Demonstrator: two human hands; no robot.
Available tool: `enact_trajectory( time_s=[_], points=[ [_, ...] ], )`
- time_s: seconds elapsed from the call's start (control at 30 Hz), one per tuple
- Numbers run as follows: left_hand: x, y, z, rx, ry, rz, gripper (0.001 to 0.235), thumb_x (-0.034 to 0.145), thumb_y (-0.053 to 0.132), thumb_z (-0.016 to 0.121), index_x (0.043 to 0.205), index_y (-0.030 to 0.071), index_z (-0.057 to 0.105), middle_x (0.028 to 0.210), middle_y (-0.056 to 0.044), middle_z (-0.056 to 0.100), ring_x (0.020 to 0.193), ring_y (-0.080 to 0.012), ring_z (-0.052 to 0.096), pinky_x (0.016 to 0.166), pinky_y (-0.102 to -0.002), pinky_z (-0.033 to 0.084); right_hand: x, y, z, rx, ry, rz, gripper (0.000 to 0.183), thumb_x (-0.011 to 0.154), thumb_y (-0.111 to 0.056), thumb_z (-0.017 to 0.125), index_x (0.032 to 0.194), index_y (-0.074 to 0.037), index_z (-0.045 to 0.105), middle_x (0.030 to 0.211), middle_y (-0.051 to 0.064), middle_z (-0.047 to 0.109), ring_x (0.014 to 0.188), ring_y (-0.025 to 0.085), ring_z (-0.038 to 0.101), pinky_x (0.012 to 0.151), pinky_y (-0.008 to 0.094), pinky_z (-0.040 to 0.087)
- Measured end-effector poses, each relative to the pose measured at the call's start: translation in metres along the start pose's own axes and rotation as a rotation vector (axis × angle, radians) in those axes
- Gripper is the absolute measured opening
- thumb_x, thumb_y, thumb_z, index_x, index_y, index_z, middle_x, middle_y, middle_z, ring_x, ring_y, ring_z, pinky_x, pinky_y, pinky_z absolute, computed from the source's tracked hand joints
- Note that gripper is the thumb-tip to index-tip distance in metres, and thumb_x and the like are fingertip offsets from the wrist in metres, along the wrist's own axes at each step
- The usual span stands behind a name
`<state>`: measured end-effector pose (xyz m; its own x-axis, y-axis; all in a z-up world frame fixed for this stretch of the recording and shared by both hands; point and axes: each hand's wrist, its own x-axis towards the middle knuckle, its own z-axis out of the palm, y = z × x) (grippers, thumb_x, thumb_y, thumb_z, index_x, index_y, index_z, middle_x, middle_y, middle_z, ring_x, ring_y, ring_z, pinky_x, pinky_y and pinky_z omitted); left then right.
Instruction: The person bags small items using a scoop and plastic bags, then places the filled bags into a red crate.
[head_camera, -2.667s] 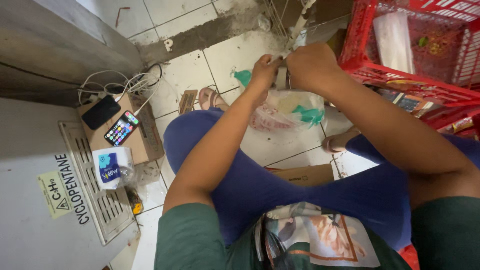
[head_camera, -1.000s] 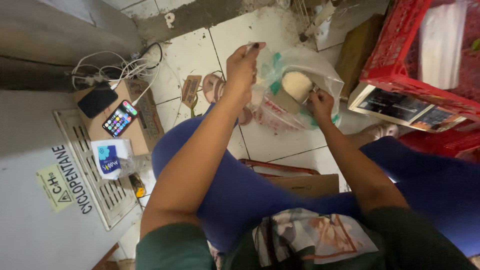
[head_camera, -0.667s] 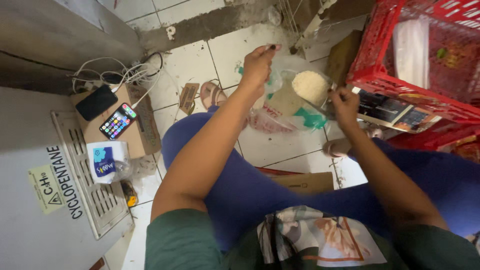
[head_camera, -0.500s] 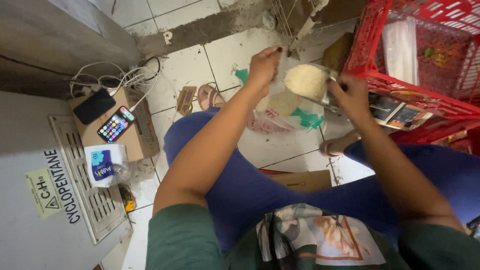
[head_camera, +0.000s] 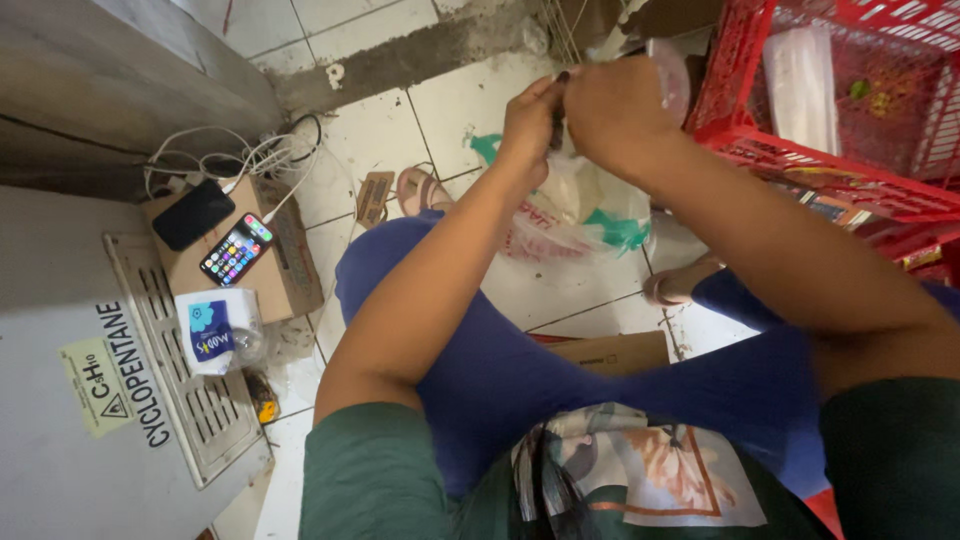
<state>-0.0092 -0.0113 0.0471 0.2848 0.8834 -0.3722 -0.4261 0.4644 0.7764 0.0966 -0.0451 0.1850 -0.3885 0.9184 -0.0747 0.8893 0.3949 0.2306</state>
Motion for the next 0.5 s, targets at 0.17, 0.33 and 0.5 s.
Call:
enact_trajectory(
  time_s=[0.17, 0.33, 0.5],
  points=[
    [-0.006, 0.015, -0.014, -0.081, 0.05, -0.011, 0.02, 0.098, 0.022, 0.064, 0.11, 0.009, 0.073, 0.061, 0.008, 0.049, 0.046, -0.005, 0.036, 0.04, -0.026, 0.025, -0.012, 0.021, -0.011, 0.058, -0.108, 0.104, 0.027, 0.087, -0.033, 0.066, 0.082, -0.009, 0.077, 0.081, 0.017, 0.073, 0.072, 0.036, 0.072, 0.06, 0.051, 0.053],
    [-0.042, 0.067, -0.042, -0.13, 0.038, 0.01, 0.022, 0.103, 0.021, 0.064, 0.117, 0.006, 0.071, 0.066, 0.008, 0.05, 0.051, -0.0043, 0.034, 0.044, -0.026, 0.022, -0.067, 0.079, 0.039, 0.289, -0.207, 0.275, 0.045, 0.096, -0.053, 0.062, 0.111, -0.013, 0.076, 0.083, 0.018, 0.073, 0.077, 0.04, 0.07, 0.071, 0.055, 0.053],
    [-0.085, 0.097, -0.033, -0.042, 0.079, -0.012, 0.032, 0.105, 0.027, 0.06, 0.128, 0.008, 0.072, 0.072, 0.009, 0.055, 0.055, -0.0034, 0.033, 0.049, -0.022, 0.023, -0.074, 0.06, 0.223, 0.238, -0.489, 0.271, 0.051, 0.082, -0.055, 0.073, 0.097, -0.007, 0.078, 0.093, 0.02, 0.074, 0.086, 0.041, 0.072, 0.074, 0.054, 0.057]
  ],
)
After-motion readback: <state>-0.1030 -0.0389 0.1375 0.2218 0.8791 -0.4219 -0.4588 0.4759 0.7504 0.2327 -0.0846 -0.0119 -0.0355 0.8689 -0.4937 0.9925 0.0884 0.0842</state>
